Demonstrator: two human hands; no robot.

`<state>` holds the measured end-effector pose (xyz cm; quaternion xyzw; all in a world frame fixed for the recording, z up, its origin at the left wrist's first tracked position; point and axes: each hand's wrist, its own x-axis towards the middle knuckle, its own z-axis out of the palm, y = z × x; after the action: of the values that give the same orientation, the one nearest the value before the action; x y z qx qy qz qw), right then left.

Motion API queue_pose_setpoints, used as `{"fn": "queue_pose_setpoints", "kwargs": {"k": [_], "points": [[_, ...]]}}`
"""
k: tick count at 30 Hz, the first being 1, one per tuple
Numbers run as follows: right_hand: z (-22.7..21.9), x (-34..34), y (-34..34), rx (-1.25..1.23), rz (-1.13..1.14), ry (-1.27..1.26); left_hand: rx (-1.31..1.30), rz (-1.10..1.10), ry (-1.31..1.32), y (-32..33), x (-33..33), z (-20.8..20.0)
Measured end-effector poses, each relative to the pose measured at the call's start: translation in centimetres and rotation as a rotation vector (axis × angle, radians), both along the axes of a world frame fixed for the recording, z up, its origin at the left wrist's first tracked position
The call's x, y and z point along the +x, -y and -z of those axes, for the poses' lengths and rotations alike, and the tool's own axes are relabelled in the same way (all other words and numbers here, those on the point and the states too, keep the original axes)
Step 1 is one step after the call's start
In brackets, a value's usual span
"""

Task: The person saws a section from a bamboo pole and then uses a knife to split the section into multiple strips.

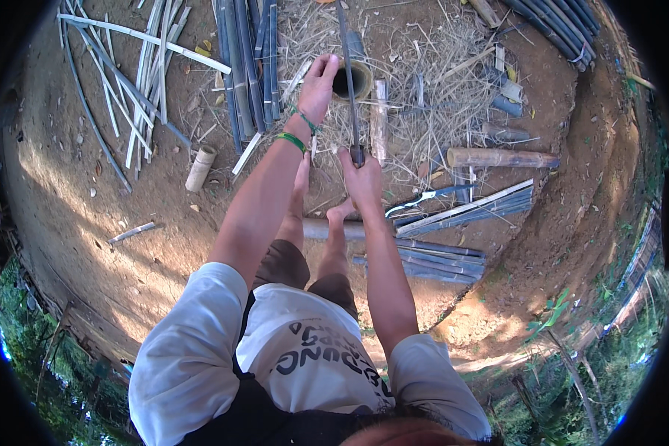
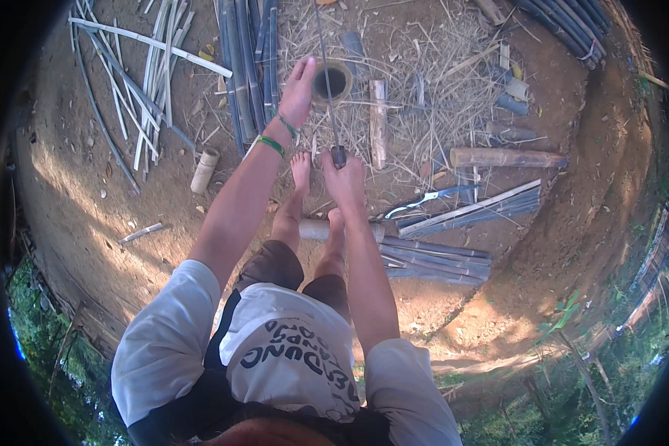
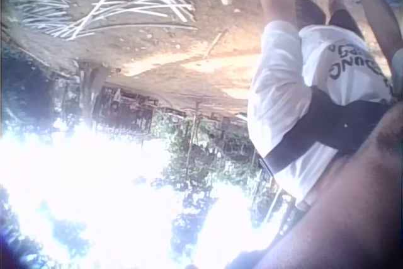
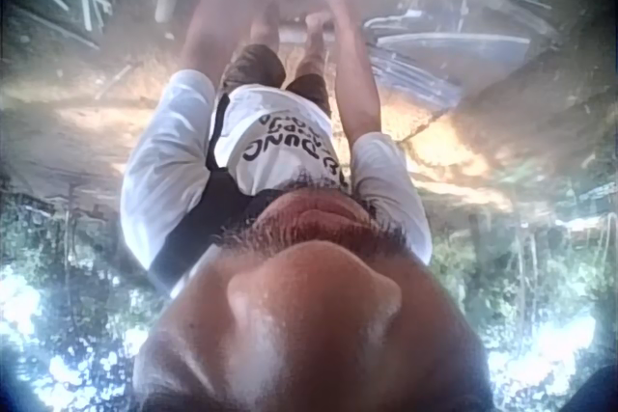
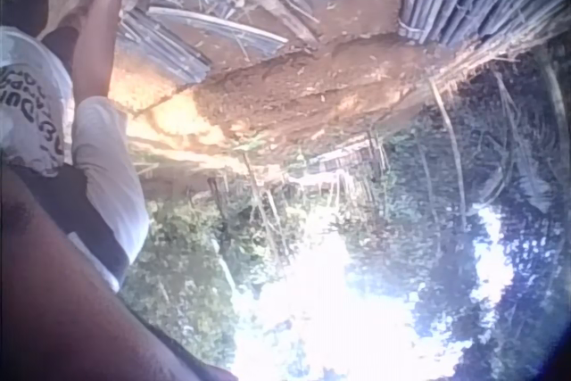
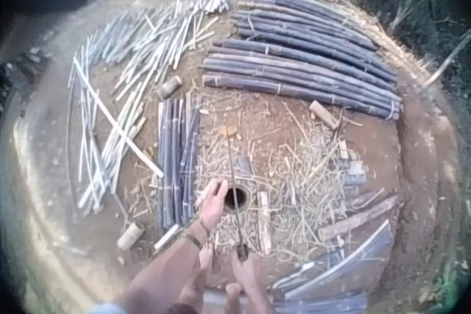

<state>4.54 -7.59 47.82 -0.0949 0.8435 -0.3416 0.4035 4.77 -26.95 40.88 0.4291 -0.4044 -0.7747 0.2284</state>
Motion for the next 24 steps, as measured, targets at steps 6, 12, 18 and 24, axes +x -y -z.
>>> {"fn": "queue_pose_setpoints", "kwargs": {"k": [6,12,18,24], "points": [[0.0,0.1,-0.2,-0.044,0.006,-0.032,-0.042,0.029,-0.052,0.0,0.2,-0.6],[0.7,0.0,-0.8,0.012,0.001,-0.098,0.074,-0.025,-0.154,-0.2,0.1,0.1],[-0.5,-0.1,-0.5,0.036,0.002,-0.091,0.21,-0.003,-0.304,-0.1,0.8,-0.5],[-0.6,0.2,-0.5,0.025,0.011,-0.063,-0.039,0.009,-0.104,-0.7,0.5,-0.8]]}}
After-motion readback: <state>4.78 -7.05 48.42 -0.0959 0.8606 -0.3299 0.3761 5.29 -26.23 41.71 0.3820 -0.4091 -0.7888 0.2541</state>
